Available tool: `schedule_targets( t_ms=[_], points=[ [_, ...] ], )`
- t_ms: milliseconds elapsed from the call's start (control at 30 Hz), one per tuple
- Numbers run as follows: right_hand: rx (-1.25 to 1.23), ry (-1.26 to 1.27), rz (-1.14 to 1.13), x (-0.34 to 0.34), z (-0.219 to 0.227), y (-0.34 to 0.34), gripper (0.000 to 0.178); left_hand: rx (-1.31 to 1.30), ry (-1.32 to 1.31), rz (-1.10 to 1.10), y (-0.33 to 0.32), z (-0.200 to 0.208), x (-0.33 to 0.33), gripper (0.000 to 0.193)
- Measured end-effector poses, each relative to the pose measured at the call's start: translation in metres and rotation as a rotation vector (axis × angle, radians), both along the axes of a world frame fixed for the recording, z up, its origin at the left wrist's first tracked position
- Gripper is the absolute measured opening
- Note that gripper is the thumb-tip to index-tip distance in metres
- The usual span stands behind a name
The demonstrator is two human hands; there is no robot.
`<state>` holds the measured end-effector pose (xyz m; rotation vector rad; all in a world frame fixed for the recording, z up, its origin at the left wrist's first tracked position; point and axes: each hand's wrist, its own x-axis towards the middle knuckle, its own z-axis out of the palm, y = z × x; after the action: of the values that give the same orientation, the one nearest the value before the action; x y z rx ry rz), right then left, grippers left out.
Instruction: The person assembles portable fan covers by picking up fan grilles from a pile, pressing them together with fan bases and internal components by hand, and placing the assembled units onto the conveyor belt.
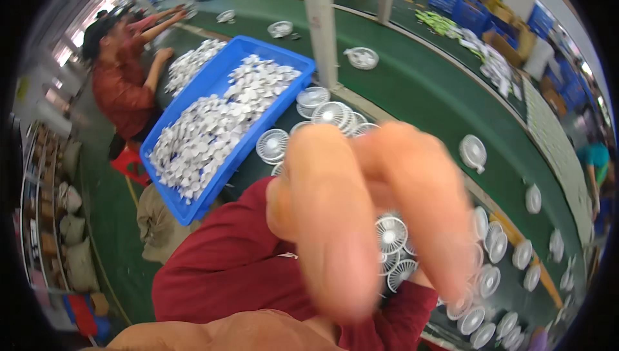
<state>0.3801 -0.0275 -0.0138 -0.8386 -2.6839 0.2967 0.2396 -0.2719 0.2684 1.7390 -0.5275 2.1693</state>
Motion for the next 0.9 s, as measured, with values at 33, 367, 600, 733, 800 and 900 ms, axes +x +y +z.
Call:
schedule_targets(
  t_ms=[33, 367, 600, 733, 800, 900],
  points=[
    [-0.011, 0.010, 0.046, 0.003, -0.004, 0.006, 0.057, -0.011, 0.010, 0.046, -0.004, 0.008, 0.003, 0.039],
    [-0.061, 0.010, 0.036, 0.002, -0.013, 0.022, 0.049, -0.260, 0.150, -0.147, -0.028, 0.022, 0.027, 0.058],
    [-0.062, 0.071, -0.015, -0.004, 0.031, -0.020, 0.044, -0.203, 0.192, -0.208, -0.009, 0.010, 0.037, 0.051],
    [-0.064, 0.078, 0.013, -0.008, 0.027, -0.018, 0.044, -0.256, 0.256, -0.159, -0.004, -0.003, 0.044, 0.045],
    [-0.056, 0.064, -0.033, -0.005, 0.027, -0.020, 0.045, -0.251, 0.323, -0.166, -0.005, -0.002, 0.045, 0.043],
    [-0.073, 0.064, -0.081, -0.002, 0.037, -0.026, 0.046, 0.206, 1.039, 0.669, -0.020, 0.019, 0.055, 0.048]
  ],
)
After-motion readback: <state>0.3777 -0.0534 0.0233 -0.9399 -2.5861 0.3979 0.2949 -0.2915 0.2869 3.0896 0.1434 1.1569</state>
